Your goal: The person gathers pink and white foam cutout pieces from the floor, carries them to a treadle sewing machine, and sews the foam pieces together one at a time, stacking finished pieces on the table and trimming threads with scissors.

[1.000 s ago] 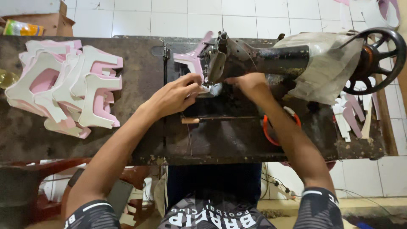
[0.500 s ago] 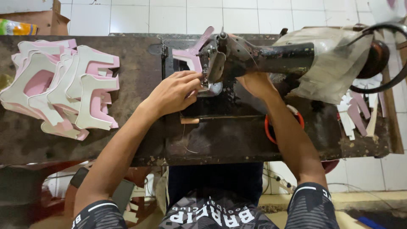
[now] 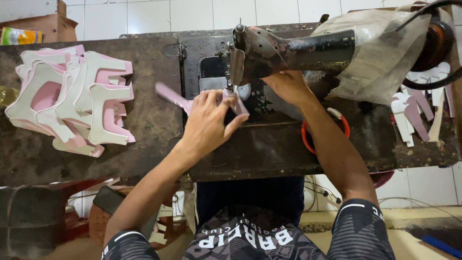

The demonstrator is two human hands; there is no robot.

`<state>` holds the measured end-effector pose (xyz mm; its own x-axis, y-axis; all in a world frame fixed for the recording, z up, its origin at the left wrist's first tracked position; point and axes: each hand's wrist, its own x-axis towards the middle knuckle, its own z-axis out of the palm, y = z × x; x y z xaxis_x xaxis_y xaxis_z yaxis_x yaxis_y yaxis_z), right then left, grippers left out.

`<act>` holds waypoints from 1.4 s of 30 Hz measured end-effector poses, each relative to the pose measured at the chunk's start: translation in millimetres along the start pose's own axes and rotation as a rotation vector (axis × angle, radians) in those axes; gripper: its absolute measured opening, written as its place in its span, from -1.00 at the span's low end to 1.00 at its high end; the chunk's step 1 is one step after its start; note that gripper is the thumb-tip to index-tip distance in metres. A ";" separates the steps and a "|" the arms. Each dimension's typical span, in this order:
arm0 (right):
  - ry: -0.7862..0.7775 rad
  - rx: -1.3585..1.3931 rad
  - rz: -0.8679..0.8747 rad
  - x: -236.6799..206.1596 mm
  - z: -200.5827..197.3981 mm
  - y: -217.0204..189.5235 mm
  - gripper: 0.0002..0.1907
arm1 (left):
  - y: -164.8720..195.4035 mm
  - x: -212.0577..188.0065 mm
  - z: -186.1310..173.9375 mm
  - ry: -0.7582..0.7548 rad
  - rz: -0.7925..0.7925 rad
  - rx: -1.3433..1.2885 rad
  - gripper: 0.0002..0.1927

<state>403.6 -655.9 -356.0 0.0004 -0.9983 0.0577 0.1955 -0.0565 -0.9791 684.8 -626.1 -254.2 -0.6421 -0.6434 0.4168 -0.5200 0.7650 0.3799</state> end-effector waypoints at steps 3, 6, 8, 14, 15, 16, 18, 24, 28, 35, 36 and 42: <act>-0.034 -0.049 -0.064 -1.5 3.7 -5.0 -0.80 | 7.7 -2.0 2.9 0.030 -0.005 0.034 -0.44; 0.002 -0.187 0.005 -0.2 4.5 -9.0 -0.82 | 1.8 -1.5 7.5 -0.025 -0.036 0.026 -0.55; 0.039 -0.213 0.174 1.7 3.4 -10.2 -0.83 | -14.3 5.4 8.0 -0.171 -0.080 0.008 -0.66; -0.043 0.194 0.095 2.8 1.1 -4.7 -0.75 | -80.6 45.2 -4.2 -0.321 -0.042 -0.463 -0.64; -0.030 0.184 0.102 2.2 0.9 -3.3 -0.75 | -84.6 48.0 -4.5 -0.336 0.027 -0.531 -0.63; -0.016 0.174 0.110 2.2 0.4 -1.8 -0.74 | -86.0 47.8 -4.1 -0.373 -0.032 -0.550 -0.64; 0.018 0.106 0.154 2.8 -0.8 0.9 -0.74 | -86.6 46.5 -3.7 -0.446 -0.148 -0.586 -0.66; -0.099 0.287 0.073 4.5 -2.1 5.5 -0.72 | -79.8 31.3 -0.1 -0.304 0.097 -0.418 -0.71; -0.112 0.263 0.027 2.6 2.9 -0.6 -0.69 | -72.6 22.0 3.5 -0.203 0.103 -0.336 -0.73; -0.048 -0.089 0.006 -1.5 18.5 -28.6 -0.82 | -53.1 8.4 3.4 -0.118 -0.008 -0.323 -0.78; 0.008 -0.222 0.106 -1.9 19.7 -31.9 -0.81 | -50.4 7.2 3.2 -0.113 -0.032 -0.315 -0.78; 0.058 -0.387 0.038 -4.4 19.6 -33.7 -0.82 | -38.5 -0.3 8.9 0.032 0.023 -0.209 -0.84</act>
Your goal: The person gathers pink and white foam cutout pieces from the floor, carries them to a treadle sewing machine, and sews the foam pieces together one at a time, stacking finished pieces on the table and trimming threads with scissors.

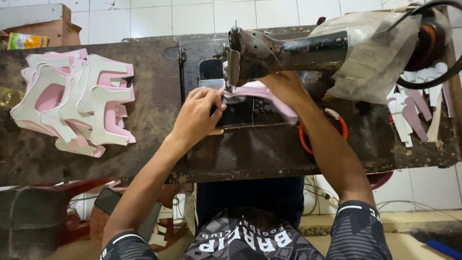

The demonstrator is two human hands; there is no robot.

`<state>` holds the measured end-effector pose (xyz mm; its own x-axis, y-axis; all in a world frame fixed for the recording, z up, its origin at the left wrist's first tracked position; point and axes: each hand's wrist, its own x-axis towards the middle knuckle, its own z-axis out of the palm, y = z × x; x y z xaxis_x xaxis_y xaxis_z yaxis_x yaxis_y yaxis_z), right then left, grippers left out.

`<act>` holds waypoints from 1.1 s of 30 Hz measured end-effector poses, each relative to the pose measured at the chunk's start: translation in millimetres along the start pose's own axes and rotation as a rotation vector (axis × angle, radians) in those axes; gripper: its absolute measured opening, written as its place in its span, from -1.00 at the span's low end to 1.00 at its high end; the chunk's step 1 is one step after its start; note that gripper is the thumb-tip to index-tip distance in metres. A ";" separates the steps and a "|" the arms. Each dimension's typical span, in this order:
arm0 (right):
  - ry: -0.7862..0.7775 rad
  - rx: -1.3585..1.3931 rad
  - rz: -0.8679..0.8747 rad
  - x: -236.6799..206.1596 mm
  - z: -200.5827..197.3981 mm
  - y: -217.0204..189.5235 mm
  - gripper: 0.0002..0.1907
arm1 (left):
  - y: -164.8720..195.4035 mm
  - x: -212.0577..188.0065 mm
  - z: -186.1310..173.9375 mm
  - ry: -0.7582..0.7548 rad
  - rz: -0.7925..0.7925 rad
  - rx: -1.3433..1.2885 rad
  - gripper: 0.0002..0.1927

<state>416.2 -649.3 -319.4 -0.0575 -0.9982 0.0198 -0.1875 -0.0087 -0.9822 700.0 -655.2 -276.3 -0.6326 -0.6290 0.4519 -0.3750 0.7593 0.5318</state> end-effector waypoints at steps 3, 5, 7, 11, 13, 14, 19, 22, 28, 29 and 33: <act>-0.005 0.056 -0.097 0.6 0.1 7.2 -0.81 | 0.7 -5.7 8.7 -0.004 -0.003 0.073 -0.85; 0.006 0.051 -0.046 1.5 0.3 11.3 -0.81 | -5.2 -7.0 11.7 -0.027 0.062 0.156 -0.80; -0.018 0.218 -0.032 2.5 0.8 13.9 -0.82 | -18.3 0.9 12.6 -0.062 0.059 0.152 -0.77; 0.036 0.165 0.020 3.9 0.7 15.0 -0.82 | -47.6 19.9 3.0 -0.120 0.090 0.048 -0.54; 0.012 0.146 0.004 4.7 0.4 15.5 -0.85 | -53.6 23.9 -0.1 -0.155 0.126 0.077 -0.45; 0.002 0.140 0.002 5.0 0.2 16.0 -0.86 | -54.2 23.4 -0.9 -0.195 0.101 0.107 -0.48; -0.005 0.155 -0.048 4.1 -1.2 19.8 -0.80 | -49.2 17.3 2.6 -0.160 0.127 0.243 -0.56; 0.005 0.091 -0.022 2.4 -2.3 18.2 -0.83 | -47.5 18.7 4.5 -0.210 0.137 0.229 -0.49; 0.038 -0.042 0.090 0.4 -1.6 6.0 -0.80 | -36.6 15.2 0.0 -0.164 0.125 0.260 -0.59; 0.031 -0.033 0.062 0.4 -0.9 5.0 -0.79 | -34.1 14.1 -0.3 -0.143 0.139 0.269 -0.59; -0.055 0.347 0.008 2.3 0.2 8.3 -0.80 | -27.5 13.3 0.5 -0.086 0.152 0.295 -0.58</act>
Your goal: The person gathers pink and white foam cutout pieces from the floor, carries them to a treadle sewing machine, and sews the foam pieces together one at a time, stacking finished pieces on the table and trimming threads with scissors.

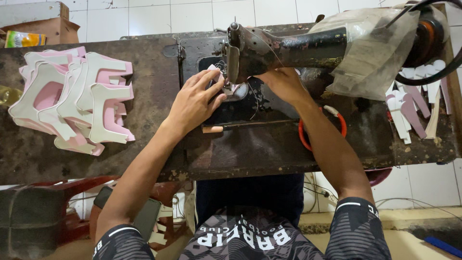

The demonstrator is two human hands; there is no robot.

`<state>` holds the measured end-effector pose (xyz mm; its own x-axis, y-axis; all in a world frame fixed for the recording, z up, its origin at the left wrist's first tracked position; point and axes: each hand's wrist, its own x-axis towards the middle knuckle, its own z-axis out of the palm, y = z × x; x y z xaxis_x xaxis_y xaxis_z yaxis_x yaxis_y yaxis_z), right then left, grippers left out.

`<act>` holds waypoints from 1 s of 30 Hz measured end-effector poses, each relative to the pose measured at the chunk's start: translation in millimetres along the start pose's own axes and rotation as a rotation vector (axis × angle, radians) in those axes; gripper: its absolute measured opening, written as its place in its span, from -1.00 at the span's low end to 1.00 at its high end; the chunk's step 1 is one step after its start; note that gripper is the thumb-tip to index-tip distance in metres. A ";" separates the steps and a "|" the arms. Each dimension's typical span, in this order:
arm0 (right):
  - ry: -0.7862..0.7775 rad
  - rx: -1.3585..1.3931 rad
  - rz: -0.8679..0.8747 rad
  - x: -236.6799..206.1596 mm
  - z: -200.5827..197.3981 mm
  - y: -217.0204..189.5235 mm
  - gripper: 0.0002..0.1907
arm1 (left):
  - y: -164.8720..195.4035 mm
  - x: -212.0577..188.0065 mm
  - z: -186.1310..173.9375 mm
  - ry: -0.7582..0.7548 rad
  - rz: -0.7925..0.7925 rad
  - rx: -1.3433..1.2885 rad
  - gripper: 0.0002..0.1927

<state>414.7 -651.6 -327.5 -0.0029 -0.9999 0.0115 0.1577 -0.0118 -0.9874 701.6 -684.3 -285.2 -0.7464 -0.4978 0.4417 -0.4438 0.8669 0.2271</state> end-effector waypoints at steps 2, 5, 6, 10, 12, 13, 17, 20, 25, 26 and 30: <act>0.018 -0.062 0.035 0.8 -2.6 4.6 -0.82 | 2.2 -0.2 0.1 0.009 -0.002 0.011 -0.58; 0.032 -0.474 -0.162 1.1 -6.6 11.6 -0.76 | 4.4 -0.7 0.3 0.021 -0.007 0.043 -0.57; 0.020 -0.360 -0.161 1.2 -7.3 13.5 -0.78 | 5.4 -1.3 0.3 0.021 -0.010 0.055 -0.57; 0.014 -0.174 -0.118 1.5 -7.7 16.2 -0.81 | 7.5 -2.8 1.2 0.020 -0.026 0.093 -0.54; 0.034 -0.177 -0.063 1.3 -7.5 14.6 -0.82 | 8.3 -3.3 2.7 0.025 -0.033 0.111 -0.54; 0.046 -0.160 -0.030 1.0 -7.5 13.3 -0.82 | 8.6 -3.8 3.6 0.027 -0.040 0.121 -0.54; 0.097 -0.415 0.161 -1.4 -7.7 6.7 -0.83 | 9.9 -6.9 6.7 0.035 -0.055 0.138 -0.54; 0.058 -0.390 -0.044 -2.6 -5.7 2.7 -0.78 | 9.8 -8.0 7.9 0.042 -0.050 0.167 -0.54; 0.043 -0.207 0.074 -1.8 -0.8 -3.6 -0.79 | 11.8 -8.5 7.3 0.044 -0.061 0.172 -0.54; 0.045 -0.246 0.074 -2.1 -0.4 -4.7 -0.79 | 13.2 -8.6 7.0 0.052 -0.062 0.171 -0.54; 0.091 -0.518 0.070 -4.2 -1.6 -5.7 -0.79 | 17.8 -9.3 3.4 0.065 -0.074 0.172 -0.56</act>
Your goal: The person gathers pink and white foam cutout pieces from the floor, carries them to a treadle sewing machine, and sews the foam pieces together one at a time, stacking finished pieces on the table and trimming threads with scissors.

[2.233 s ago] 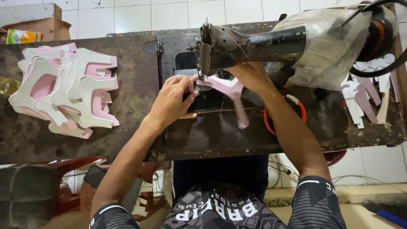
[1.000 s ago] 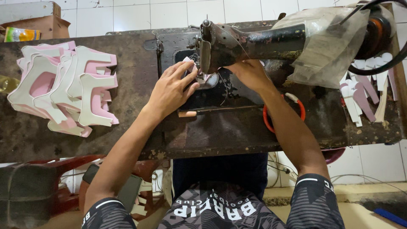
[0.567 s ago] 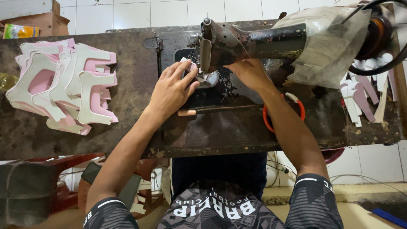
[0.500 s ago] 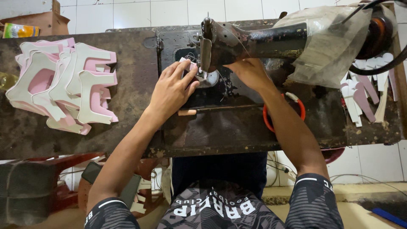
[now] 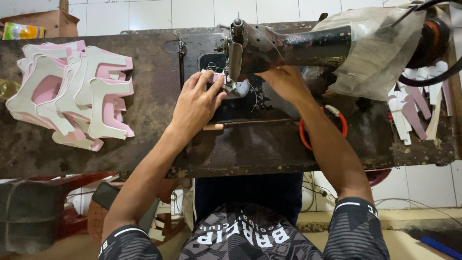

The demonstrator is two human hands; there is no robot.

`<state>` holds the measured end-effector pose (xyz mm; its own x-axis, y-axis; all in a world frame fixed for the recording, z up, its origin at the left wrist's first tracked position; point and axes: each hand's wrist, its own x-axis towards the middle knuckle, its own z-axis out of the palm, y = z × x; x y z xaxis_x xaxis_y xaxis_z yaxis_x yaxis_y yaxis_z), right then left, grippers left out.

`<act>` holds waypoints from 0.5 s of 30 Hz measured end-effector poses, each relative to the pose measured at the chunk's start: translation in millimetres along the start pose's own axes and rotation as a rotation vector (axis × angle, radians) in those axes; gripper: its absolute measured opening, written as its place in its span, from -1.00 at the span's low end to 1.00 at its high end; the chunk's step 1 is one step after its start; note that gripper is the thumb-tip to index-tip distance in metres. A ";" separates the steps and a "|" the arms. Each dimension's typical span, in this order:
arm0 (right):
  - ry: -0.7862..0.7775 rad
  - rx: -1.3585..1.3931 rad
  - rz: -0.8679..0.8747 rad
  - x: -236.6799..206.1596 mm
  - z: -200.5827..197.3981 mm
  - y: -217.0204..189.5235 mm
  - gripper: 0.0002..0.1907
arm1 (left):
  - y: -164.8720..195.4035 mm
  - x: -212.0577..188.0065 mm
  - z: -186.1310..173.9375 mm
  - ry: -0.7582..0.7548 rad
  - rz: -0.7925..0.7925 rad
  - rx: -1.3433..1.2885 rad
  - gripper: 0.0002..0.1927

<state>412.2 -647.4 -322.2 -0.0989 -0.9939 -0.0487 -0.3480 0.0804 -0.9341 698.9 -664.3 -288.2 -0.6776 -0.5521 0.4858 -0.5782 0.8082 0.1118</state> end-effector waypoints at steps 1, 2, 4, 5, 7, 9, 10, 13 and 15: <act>-0.006 -0.020 0.051 0.2 0.0 1.4 -0.79 | 0.9 -0.6 -1.4 -0.013 -0.010 -0.019 -0.55; -0.011 -0.040 0.100 0.4 0.1 3.2 -0.79 | 2.1 -1.9 -3.3 -0.025 -0.020 -0.036 -0.55; -0.032 0.195 -0.040 2.5 1.8 7.8 -0.81 | 4.6 -3.9 -5.8 -0.028 -0.026 -0.042 -0.53; -0.045 0.314 -0.108 3.8 3.0 10.2 -0.81 | 5.9 -5.1 -6.7 -0.019 -0.024 -0.031 -0.53; -0.024 0.331 -0.052 5.7 4.9 14.5 -0.82 | 8.7 -7.3 -8.0 -0.010 -0.022 -0.014 -0.52; -0.007 0.293 -0.018 6.5 5.3 17.0 -0.84 | 10.6 -8.6 -8.2 -0.006 -0.026 -0.001 -0.52; -0.001 0.251 -0.008 6.2 5.0 17.5 -0.84 | 11.8 -9.6 -8.6 -0.009 -0.028 0.001 -0.52; -0.007 0.216 -0.033 4.7 3.7 16.6 -0.84 | 14.7 -12.3 -8.8 -0.029 -0.039 -0.018 -0.56; -0.016 0.246 -0.070 4.3 3.4 15.1 -0.84 | 14.9 -13.1 -8.5 -0.055 -0.057 -0.061 -0.60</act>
<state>409.7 -650.8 -337.7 -0.0669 -0.9977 0.0148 -0.1162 -0.0070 -0.9932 703.1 -643.3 -285.6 -0.6696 -0.6063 0.4290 -0.5887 0.7854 0.1912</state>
